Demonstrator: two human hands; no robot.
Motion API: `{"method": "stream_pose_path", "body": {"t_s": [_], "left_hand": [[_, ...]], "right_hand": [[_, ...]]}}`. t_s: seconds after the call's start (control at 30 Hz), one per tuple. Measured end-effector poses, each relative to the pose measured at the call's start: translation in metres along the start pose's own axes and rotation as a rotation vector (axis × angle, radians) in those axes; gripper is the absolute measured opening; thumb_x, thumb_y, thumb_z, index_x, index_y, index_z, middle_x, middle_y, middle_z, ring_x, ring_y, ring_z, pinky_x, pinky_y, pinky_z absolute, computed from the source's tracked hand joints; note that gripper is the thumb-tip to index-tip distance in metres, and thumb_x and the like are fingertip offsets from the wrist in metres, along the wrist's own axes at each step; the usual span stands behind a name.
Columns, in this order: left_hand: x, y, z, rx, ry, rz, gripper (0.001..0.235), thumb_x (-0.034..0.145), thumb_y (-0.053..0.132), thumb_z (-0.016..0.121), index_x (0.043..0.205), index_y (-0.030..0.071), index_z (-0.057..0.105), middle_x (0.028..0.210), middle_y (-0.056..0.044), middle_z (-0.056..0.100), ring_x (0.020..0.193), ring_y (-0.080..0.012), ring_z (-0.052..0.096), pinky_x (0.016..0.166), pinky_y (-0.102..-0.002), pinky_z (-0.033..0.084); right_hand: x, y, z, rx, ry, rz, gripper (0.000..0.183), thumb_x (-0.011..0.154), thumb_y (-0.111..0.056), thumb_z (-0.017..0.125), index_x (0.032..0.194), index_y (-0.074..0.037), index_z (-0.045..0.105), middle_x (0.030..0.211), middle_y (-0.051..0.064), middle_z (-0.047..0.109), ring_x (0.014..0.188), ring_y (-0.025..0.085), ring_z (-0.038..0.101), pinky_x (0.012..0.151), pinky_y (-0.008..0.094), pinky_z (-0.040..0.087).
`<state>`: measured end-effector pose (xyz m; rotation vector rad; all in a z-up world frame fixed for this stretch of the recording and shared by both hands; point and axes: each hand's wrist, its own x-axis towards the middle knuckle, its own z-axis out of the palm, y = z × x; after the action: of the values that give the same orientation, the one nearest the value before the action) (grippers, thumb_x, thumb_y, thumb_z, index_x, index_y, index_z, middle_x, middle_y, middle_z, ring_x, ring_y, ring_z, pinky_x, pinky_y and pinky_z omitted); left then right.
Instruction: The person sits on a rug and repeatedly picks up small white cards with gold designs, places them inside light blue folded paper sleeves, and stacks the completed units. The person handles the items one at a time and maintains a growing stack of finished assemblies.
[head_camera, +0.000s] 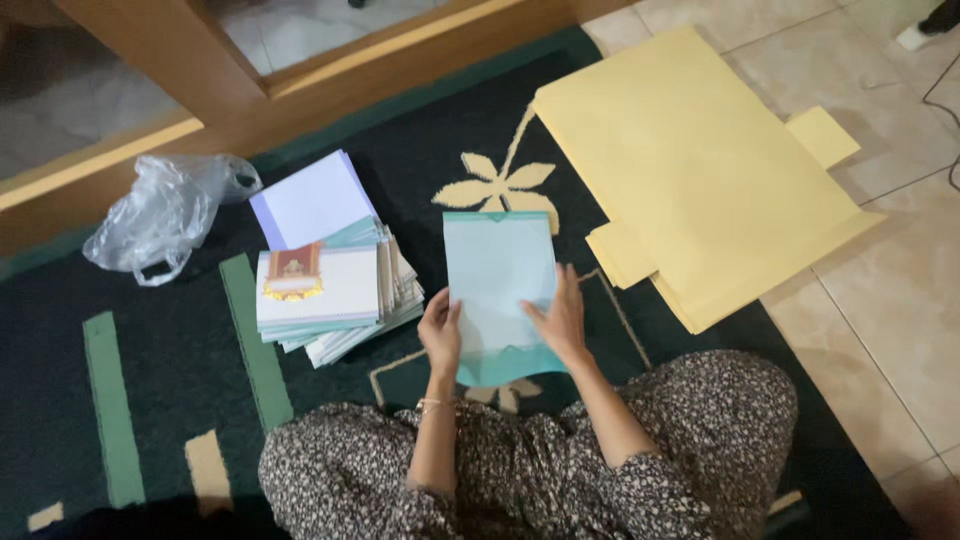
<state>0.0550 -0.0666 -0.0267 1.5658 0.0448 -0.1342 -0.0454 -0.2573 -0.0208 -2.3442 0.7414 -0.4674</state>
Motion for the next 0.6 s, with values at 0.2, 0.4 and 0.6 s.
{"method": "stream_pose_path", "body": {"t_s": [0.2,0.4,0.6], "left_hand": [[0.006,-0.026,-0.005,-0.1,-0.026,-0.138,0.025,0.088,0.005,0.078,0.112,0.012,0.078,0.103,-0.007,0.079,0.092,-0.0125,0.07,0.086,-0.032,0.059],[0.0,-0.003,-0.002,0.016,0.022,0.02,0.057,0.089,-0.016,0.055,0.139,0.01,0.064,0.13,-0.017,0.07,0.122,-0.0311,0.064,0.101,-0.046,0.053],[-0.011,0.094,-0.012,0.062,0.223,0.111,0.053,0.091,-0.006,0.047,0.134,0.015,0.068,0.124,-0.007,0.072,0.116,-0.0213,0.065,0.094,-0.039,0.056]], "right_hand": [[0.072,-0.021,-0.044,0.86,-0.006,0.344,0.114,0.076,0.0,0.085,0.164,-0.012,0.014,0.161,0.037,0.02,0.151,0.055,0.017,0.123,0.062,0.021],[0.092,0.001,-0.06,0.629,-0.131,0.092,0.03,0.076,-0.003,0.086,0.103,-0.015,0.079,0.105,0.005,0.078,0.108,0.02,0.072,0.098,0.035,0.052],[0.049,-0.004,-0.08,0.283,-0.337,-0.227,0.041,0.063,0.015,0.066,0.075,-0.022,0.078,0.113,-0.005,0.079,0.12,0.019,0.068,0.106,0.043,0.046]]}}
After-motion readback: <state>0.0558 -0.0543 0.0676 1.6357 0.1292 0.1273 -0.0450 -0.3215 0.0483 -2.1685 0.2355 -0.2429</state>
